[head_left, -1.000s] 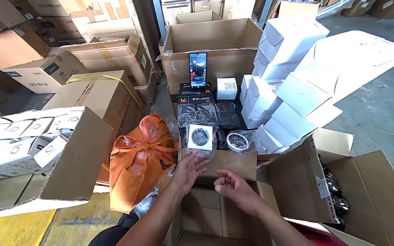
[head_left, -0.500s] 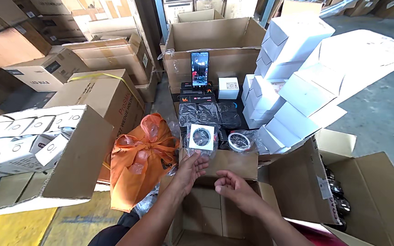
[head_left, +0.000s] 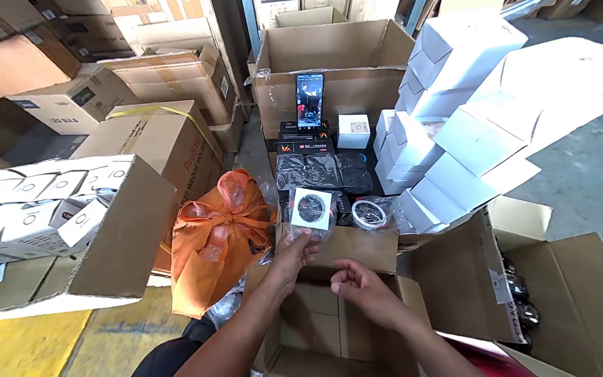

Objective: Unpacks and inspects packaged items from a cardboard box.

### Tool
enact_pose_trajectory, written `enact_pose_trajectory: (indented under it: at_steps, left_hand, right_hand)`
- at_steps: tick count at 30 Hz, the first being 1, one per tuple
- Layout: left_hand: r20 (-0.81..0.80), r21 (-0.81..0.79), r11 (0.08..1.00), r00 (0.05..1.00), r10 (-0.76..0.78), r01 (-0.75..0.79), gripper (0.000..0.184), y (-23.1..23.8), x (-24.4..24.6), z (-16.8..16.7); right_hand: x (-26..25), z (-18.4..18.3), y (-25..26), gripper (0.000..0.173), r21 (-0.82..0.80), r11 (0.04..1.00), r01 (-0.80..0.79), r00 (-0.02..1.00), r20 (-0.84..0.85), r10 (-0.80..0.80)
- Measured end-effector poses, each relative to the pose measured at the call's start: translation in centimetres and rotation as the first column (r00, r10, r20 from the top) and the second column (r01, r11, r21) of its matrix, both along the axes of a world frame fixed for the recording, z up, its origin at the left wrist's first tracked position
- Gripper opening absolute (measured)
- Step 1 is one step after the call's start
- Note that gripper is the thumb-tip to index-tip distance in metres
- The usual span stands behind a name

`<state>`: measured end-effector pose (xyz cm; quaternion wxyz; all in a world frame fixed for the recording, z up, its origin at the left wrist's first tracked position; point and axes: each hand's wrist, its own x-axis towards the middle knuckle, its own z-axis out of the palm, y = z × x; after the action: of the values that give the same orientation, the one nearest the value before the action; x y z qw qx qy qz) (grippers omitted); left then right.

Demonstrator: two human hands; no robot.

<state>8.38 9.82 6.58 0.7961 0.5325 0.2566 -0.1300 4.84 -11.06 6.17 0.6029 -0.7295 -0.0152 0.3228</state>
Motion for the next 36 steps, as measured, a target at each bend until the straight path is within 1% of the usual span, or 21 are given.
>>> enact_pose_trajectory:
  at_steps: [4,8,12,14,16,20,26,29,36]
  left_hand:
    - [0.037,0.003,0.998,0.998,0.057,-0.057,0.029,0.3,0.1,-0.2]
    - [0.176,-0.057,0.992,0.977,0.119,-0.11,0.022,0.7,0.0,0.2]
    - [0.323,-0.125,0.986,0.936,0.142,-0.106,0.026,1.7,0.2,0.9]
    - [0.397,-0.132,0.986,0.907,0.144,-0.099,0.028,2.4,0.6,1.4]
    - [0.436,-0.117,0.989,0.89,0.135,-0.093,0.03,3.1,1.1,1.9]
    - [0.432,-0.07,0.993,0.895,0.113,-0.091,0.028,4.3,2.6,1.7]
    - [0.351,0.001,0.993,0.93,0.108,-0.116,0.028,4.7,3.9,1.0]
    - [0.378,0.029,0.995,0.922,0.079,-0.098,0.028,4.9,4.3,1.1]
    - [0.447,0.075,0.996,0.894,0.016,-0.055,0.021,5.2,4.8,1.5]
  right_hand:
    - [0.0,0.0,0.0,0.061,-0.002,1.0,0.002,1.0,-0.001,-0.002]
    - [0.1,0.0,-0.1,0.061,0.004,1.0,0.015,1.0,0.009,-0.015]
    - [0.1,0.2,-0.2,0.062,0.0,1.0,0.019,1.0,0.008,-0.019]
    - [0.1,0.2,-0.2,0.061,0.003,1.0,0.015,1.0,0.004,-0.015]
    - [0.1,0.1,-0.3,0.061,0.008,1.0,0.015,1.0,0.004,-0.015]
    - [0.1,0.1,-0.3,0.061,0.011,1.0,0.013,1.0,0.001,-0.013]
    - [0.1,0.3,-0.3,0.062,0.014,1.0,0.001,1.0,0.002,-0.001]
    - [0.0,0.2,-0.3,0.062,0.023,1.0,0.014,1.0,0.011,-0.014]
    - [0.1,0.2,-0.3,0.062,0.01,1.0,-0.001,1.0,0.018,0.001]
